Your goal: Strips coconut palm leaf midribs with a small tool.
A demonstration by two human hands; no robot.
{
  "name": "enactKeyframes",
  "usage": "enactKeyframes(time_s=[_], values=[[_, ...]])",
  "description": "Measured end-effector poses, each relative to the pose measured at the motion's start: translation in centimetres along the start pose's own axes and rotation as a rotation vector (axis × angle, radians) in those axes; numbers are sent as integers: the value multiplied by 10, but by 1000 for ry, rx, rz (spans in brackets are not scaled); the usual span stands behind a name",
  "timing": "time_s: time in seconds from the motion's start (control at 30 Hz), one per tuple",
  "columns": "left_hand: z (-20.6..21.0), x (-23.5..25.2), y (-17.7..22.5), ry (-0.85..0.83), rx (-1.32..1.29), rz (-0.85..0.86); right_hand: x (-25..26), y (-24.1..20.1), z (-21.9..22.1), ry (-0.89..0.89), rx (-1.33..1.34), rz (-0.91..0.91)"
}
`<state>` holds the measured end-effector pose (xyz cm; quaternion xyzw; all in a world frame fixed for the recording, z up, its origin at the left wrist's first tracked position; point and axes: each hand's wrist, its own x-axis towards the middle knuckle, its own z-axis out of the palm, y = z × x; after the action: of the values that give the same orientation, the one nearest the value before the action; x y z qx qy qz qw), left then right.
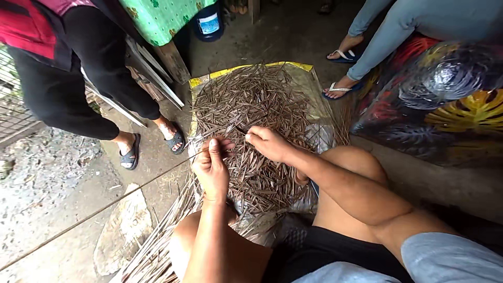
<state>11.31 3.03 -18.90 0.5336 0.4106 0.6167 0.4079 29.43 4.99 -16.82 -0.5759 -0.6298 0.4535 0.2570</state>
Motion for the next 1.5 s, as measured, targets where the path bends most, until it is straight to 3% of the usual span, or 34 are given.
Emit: enactKeyframes(time_s=[0.1,0.33,0.4,0.57,0.67,0.83,0.9,0.97,1.03,1.17,1.37,1.5], values=[[-7,0,-2,-50,72,82,14,11,1,3,-133,28],[-22,-1,-3,-24,148,160,36,40,-22,128,-182,318],[-22,-3,-3,-12,119,139,33,34,-21,98,-223,293],[-26,0,3,42,45,153,36,42,-21,60,-251,28],[-26,0,3,53,47,146,39,44,-23,128,-111,85],[-22,2,5,72,14,114,37,35,-28,187,526,272],[-23,3,5,67,12,112,37,33,-31,199,601,279],[-22,2,5,65,16,109,38,34,-30,253,414,203],[-20,0,3,58,23,126,40,39,-30,300,-2,79],[-18,-1,0,18,93,206,43,49,-22,167,-412,46],[-3,-11,-7,-101,300,235,51,69,-5,133,-475,107],[6,-11,-6,-111,376,320,65,64,0,37,-265,291]])
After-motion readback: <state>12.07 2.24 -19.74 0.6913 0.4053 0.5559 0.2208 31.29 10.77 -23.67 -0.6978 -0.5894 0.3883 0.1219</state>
